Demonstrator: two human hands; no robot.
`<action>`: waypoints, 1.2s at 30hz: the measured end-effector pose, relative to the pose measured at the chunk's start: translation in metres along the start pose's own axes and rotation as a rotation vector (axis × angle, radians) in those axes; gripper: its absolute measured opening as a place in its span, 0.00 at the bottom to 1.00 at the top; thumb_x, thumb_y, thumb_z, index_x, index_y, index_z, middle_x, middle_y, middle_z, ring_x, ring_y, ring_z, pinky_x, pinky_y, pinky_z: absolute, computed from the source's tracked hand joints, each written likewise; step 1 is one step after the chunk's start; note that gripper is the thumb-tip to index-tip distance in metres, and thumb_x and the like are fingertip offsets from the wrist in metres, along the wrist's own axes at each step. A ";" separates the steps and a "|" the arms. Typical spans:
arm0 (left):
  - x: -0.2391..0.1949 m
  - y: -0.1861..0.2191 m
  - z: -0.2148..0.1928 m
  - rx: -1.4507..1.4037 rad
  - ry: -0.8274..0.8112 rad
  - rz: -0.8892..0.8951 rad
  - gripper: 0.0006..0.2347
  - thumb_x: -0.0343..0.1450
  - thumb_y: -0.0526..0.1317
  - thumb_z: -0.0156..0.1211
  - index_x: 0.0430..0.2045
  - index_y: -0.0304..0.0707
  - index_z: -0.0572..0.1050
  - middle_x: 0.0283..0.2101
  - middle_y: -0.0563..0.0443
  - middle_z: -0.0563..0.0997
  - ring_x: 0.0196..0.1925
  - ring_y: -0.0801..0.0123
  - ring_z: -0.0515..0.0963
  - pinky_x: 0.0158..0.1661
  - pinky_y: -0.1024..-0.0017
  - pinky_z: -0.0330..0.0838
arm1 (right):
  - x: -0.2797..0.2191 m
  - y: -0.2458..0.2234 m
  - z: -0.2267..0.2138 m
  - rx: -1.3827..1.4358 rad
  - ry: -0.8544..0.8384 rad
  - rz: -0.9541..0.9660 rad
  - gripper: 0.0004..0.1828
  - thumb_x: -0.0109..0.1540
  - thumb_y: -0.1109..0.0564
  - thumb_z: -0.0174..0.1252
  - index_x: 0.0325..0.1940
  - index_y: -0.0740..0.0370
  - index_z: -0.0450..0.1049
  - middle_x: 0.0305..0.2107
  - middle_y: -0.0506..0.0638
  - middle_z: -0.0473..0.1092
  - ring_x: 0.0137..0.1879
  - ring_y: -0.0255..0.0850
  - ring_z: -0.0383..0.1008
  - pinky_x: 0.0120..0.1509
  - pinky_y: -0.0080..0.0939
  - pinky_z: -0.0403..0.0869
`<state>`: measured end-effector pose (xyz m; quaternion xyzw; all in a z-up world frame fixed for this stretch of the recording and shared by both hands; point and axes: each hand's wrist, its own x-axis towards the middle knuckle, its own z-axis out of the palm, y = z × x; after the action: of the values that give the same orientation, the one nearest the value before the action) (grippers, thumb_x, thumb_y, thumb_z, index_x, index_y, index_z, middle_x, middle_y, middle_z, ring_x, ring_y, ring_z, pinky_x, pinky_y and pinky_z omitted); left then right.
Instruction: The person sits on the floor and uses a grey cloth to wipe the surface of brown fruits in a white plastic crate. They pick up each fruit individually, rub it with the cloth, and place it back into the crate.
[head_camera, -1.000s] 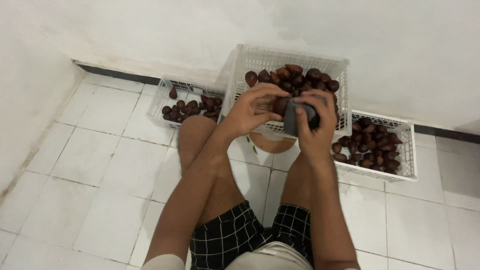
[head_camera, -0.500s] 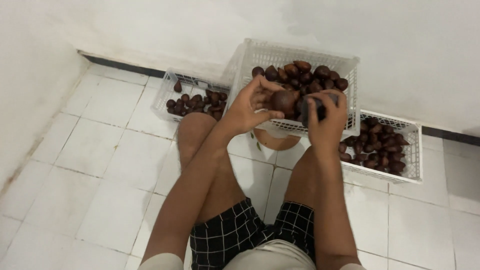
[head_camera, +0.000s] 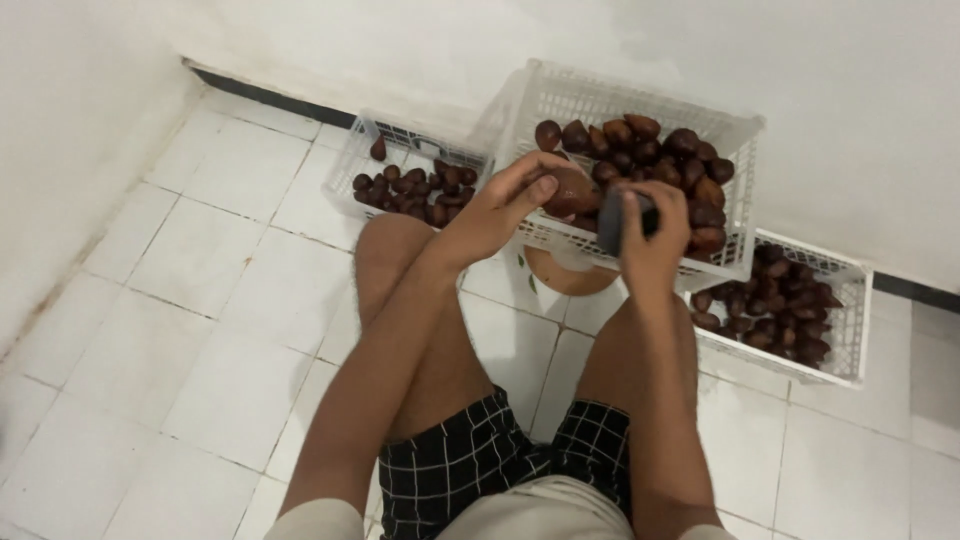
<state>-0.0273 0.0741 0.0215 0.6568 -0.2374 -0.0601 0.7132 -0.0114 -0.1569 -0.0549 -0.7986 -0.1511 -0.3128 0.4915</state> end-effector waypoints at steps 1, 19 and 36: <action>-0.002 -0.001 -0.004 0.005 0.007 0.004 0.21 0.81 0.55 0.48 0.61 0.40 0.70 0.59 0.31 0.76 0.65 0.47 0.73 0.63 0.45 0.65 | 0.000 0.010 -0.003 0.006 -0.003 -0.006 0.04 0.71 0.65 0.57 0.49 0.69 0.75 0.43 0.63 0.68 0.57 0.64 0.72 0.65 0.62 0.66; -0.043 -0.049 -0.140 0.002 0.836 0.226 0.20 0.73 0.57 0.64 0.53 0.50 0.75 0.58 0.51 0.75 0.55 0.65 0.79 0.49 0.70 0.80 | -0.010 0.085 0.018 -0.606 -0.227 0.318 0.15 0.76 0.46 0.49 0.52 0.55 0.78 0.47 0.56 0.74 0.50 0.58 0.74 0.43 0.62 0.72; -0.042 -0.341 -0.205 -0.678 1.294 -0.766 0.31 0.70 0.46 0.62 0.66 0.27 0.62 0.67 0.38 0.69 0.46 0.62 0.86 0.46 0.71 0.82 | -0.016 0.085 0.014 -0.675 -0.234 0.173 0.16 0.77 0.56 0.53 0.61 0.68 0.81 0.50 0.66 0.75 0.54 0.67 0.74 0.45 0.67 0.70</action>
<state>0.0981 0.2327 -0.3241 0.3460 0.4920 0.0226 0.7986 0.0278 -0.1833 -0.1287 -0.9560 -0.0262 -0.2089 0.2043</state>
